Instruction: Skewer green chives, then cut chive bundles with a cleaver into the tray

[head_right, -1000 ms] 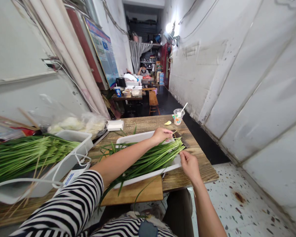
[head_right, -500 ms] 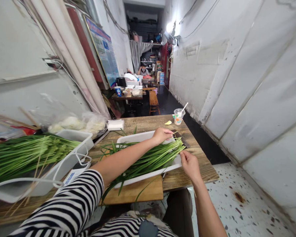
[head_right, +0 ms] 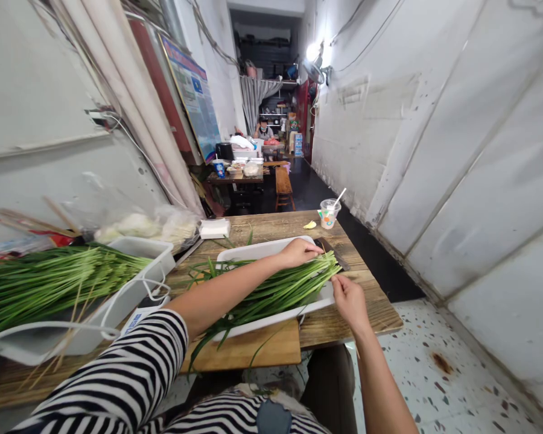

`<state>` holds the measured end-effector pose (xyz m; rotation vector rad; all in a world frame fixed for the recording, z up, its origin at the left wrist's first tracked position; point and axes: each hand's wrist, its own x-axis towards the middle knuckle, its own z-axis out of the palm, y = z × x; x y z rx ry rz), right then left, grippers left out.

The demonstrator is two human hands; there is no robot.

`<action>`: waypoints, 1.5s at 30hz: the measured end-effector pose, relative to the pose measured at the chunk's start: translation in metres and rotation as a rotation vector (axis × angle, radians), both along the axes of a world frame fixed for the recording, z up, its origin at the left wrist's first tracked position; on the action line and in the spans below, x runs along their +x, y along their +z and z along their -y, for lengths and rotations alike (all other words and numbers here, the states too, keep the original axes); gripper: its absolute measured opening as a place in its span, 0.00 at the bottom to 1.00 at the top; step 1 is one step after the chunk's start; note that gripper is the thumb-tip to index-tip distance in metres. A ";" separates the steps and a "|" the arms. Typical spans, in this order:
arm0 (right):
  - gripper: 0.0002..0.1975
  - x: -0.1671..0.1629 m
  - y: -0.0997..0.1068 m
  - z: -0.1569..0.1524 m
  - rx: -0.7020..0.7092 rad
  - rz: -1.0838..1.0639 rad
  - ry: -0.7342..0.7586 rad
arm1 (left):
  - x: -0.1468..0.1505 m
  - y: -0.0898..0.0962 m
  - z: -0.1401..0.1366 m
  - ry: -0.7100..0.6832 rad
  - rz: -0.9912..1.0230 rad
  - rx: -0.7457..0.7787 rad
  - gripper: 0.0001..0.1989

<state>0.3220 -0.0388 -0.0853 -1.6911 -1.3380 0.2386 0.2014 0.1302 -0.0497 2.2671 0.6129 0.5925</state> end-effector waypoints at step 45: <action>0.20 -0.002 0.001 0.004 0.041 -0.050 0.036 | 0.018 -0.006 -0.002 0.218 0.319 -0.663 0.07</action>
